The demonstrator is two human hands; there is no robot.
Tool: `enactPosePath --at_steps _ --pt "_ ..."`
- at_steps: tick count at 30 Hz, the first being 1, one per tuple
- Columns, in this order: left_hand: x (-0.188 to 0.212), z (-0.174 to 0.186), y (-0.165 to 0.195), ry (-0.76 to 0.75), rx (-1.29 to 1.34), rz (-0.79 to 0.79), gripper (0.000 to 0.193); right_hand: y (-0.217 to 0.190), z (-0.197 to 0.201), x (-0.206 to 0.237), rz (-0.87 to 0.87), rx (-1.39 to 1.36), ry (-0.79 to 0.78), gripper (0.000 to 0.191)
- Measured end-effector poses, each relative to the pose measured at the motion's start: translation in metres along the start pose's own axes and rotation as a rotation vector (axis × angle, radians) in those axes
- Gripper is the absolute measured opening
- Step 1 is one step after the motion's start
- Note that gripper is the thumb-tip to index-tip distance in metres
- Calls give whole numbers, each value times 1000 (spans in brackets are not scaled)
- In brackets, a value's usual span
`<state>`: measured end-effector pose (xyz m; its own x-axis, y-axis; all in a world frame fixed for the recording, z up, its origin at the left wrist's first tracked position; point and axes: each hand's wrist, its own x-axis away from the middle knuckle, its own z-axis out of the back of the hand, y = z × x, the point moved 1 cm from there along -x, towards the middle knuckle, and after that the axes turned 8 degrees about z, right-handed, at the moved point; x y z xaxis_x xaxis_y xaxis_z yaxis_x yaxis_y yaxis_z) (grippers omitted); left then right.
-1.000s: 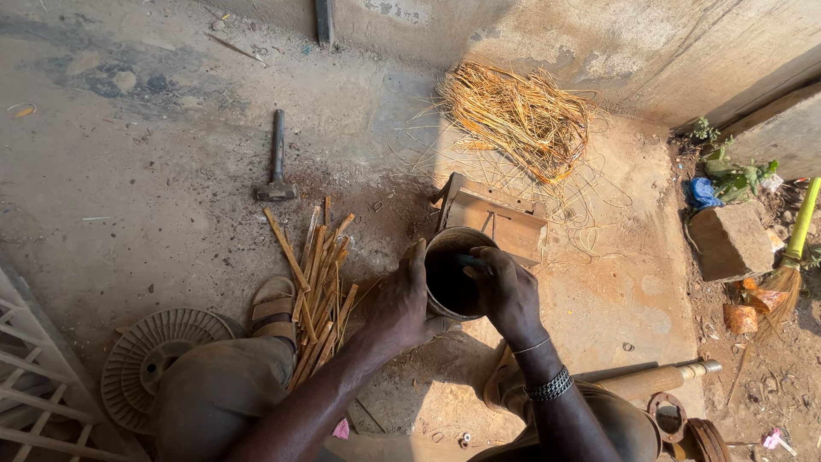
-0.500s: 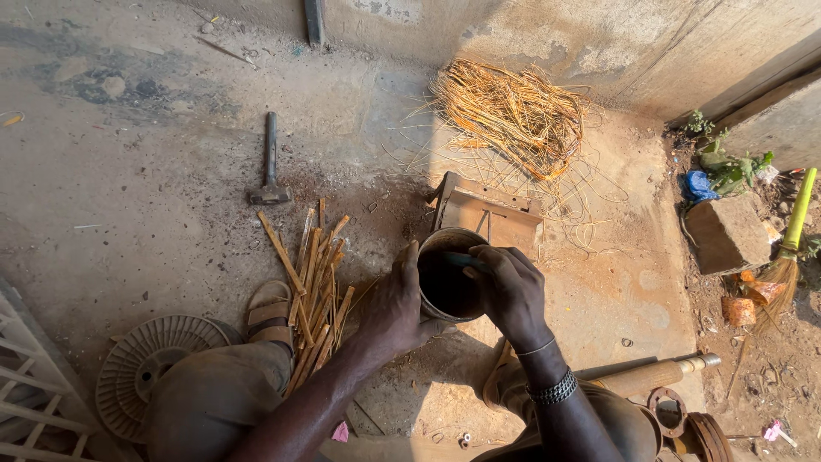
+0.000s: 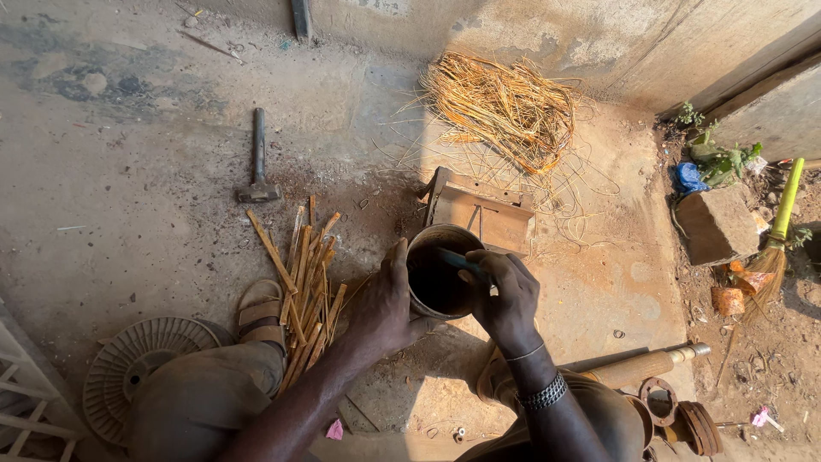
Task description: The person sits on the ground and uses a hammer and a small metal rod to shape the interior of a cylindrical metal object. They repeatedly tap and rotate the object to adjust its form.
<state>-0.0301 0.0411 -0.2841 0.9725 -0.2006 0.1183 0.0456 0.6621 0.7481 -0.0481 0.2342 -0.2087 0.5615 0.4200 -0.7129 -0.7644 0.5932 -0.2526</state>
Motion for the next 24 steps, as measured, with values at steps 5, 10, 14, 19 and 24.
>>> enactPosePath --at_steps 5,10,14,19,24 --pt "-1 0 1 -14 -45 1 147 1 5 0 -82 28 62 36" --pt "0 0 -1 28 -16 -48 147 5 2 5 -142 78 -65 32" --pt "0 -1 -2 -6 -70 3 147 5 3 12 -129 -28 53 31" --pt "0 0 -1 35 -32 -58 146 5 3 14 -67 -26 -72 28" --pt "1 1 0 21 -72 -13 147 3 8 13 62 -51 -29 26"
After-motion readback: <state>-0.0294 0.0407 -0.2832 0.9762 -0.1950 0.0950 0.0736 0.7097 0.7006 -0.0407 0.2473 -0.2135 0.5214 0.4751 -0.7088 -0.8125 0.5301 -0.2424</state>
